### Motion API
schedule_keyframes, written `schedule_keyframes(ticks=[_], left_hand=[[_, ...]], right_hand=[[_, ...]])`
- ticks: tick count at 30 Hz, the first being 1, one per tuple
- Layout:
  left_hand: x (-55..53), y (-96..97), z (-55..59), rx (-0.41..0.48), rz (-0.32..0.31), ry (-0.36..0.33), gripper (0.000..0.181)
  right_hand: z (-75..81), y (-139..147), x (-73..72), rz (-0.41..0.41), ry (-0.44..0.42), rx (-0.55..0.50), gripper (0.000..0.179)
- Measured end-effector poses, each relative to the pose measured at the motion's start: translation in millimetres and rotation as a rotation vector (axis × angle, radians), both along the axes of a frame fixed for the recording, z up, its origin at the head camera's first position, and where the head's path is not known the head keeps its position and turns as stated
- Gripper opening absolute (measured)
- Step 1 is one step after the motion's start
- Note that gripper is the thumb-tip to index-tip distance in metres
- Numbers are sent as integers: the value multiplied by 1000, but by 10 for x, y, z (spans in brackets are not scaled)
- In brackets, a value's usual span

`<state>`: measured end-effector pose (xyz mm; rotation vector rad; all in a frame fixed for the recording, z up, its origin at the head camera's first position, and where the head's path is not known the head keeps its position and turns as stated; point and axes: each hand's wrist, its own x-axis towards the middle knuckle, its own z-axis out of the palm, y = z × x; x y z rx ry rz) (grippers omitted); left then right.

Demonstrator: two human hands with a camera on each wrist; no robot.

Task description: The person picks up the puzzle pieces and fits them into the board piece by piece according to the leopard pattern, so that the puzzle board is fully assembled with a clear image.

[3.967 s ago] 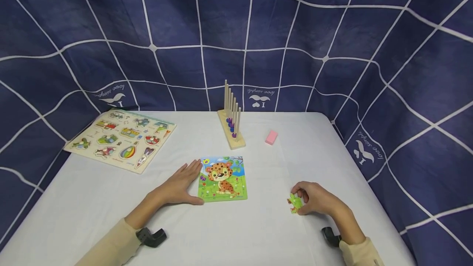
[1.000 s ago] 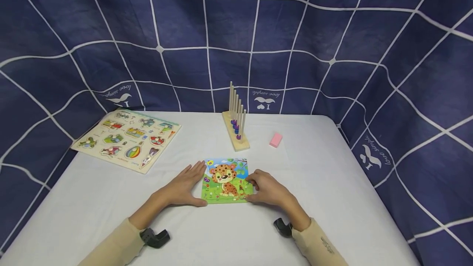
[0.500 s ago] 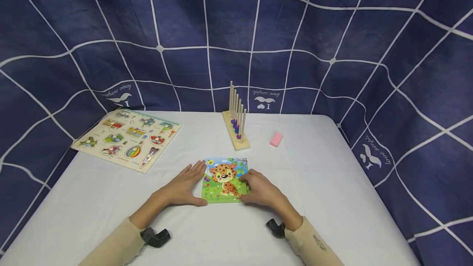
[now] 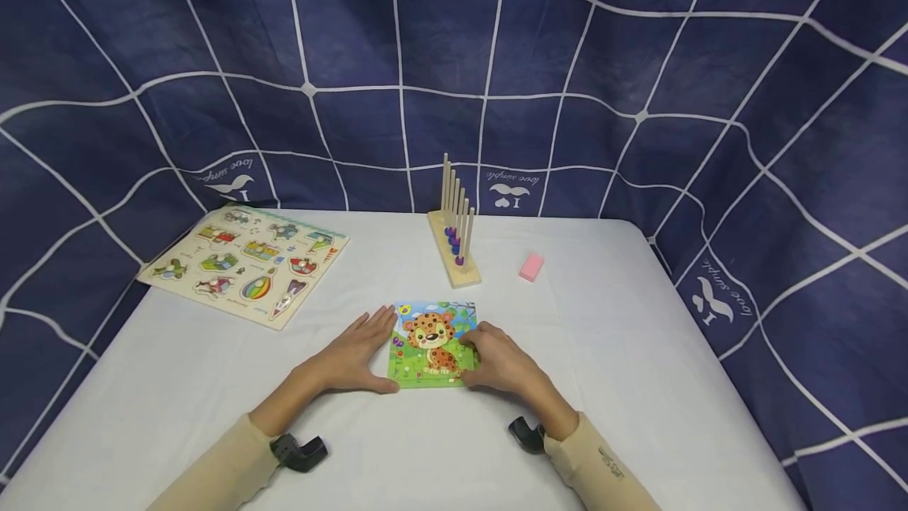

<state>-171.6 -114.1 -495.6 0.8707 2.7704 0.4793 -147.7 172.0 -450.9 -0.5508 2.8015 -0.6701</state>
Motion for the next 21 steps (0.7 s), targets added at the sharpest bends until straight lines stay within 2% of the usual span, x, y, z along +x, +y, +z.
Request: schedule_keyframes(ticks=[14, 21], left_hand=[[-6, -6, 16, -13, 4, -4, 127], [4, -1, 19, 2, -6, 8, 126]], right_hand=[[-33, 24, -16, 6, -25, -57, 50], [-67, 70, -42, 26, -8, -73, 33]])
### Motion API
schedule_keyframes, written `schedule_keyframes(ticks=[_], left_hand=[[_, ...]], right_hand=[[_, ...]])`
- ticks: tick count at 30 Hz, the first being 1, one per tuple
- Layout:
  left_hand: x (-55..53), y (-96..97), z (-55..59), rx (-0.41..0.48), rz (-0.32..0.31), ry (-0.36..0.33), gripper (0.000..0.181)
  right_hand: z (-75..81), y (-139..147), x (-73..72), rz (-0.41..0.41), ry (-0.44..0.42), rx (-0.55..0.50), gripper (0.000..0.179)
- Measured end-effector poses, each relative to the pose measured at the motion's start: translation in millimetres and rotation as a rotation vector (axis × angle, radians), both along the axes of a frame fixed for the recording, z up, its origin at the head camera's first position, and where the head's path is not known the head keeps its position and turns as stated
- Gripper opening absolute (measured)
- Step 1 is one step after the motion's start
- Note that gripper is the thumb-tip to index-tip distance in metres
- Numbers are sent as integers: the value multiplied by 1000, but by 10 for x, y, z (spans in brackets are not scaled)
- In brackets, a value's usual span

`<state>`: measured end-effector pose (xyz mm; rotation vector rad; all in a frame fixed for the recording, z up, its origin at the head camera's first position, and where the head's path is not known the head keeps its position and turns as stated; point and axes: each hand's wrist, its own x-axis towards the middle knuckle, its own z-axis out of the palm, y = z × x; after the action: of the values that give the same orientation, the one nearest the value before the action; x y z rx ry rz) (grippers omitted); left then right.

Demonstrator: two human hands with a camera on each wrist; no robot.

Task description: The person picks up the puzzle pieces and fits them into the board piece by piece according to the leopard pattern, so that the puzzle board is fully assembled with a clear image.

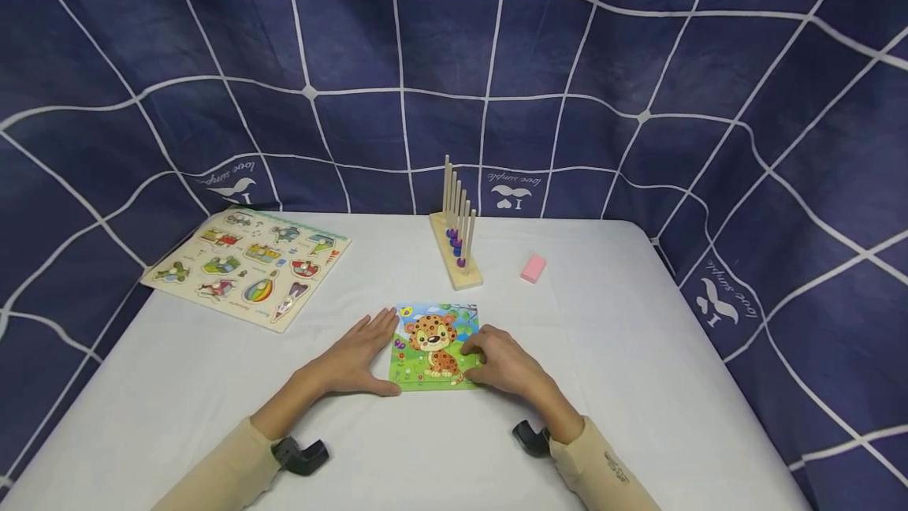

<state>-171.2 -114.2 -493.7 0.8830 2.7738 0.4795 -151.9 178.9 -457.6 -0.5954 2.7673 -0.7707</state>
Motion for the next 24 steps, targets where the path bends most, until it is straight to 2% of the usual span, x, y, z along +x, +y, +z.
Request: schedule_keyframes(ticks=[6, 24], left_hand=[[10, -3, -8, -15, 13, -8, 127], [35, -28, -19, 5, 14, -14, 126]], right_hand=[[-1, -15, -15, 26, -18, -35, 29], [39, -63, -50, 25, -50, -3, 32]])
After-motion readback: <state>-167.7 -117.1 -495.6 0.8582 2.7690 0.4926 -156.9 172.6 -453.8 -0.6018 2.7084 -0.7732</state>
